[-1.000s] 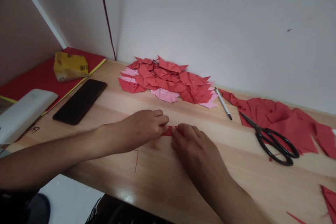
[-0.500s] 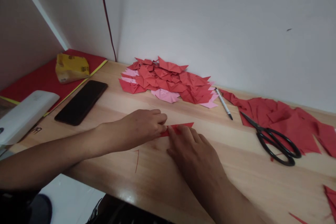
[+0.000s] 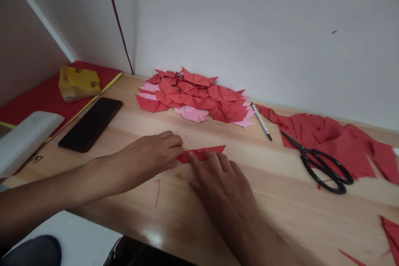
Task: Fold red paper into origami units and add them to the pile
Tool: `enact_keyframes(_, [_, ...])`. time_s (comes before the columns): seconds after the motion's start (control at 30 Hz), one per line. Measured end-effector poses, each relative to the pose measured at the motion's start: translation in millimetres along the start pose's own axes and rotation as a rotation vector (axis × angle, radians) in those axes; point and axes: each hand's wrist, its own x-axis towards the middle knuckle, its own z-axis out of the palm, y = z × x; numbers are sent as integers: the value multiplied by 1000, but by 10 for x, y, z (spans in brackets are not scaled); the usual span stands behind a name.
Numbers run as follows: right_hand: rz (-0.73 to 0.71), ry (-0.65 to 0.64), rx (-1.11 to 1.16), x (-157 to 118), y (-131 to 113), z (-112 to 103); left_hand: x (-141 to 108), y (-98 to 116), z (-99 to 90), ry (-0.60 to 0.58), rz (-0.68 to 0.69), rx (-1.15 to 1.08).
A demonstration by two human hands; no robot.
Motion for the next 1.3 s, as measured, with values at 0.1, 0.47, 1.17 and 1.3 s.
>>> enact_keyframes(0.1, [1,23,-25,-12,-25,20,-64,6,35,37,-112,-25])
enact_keyframes(0.47, [15,4,-56,7,-87,-8,-23,60,199,90,-213,41])
enact_keyframes(1.17, [83,-33,-72,11,-181,-50,139,166,35,26,-316,-32])
enact_keyframes(1.3, [86,-39,-70,4,-188,-44,126,101,90,109,-361,-207])
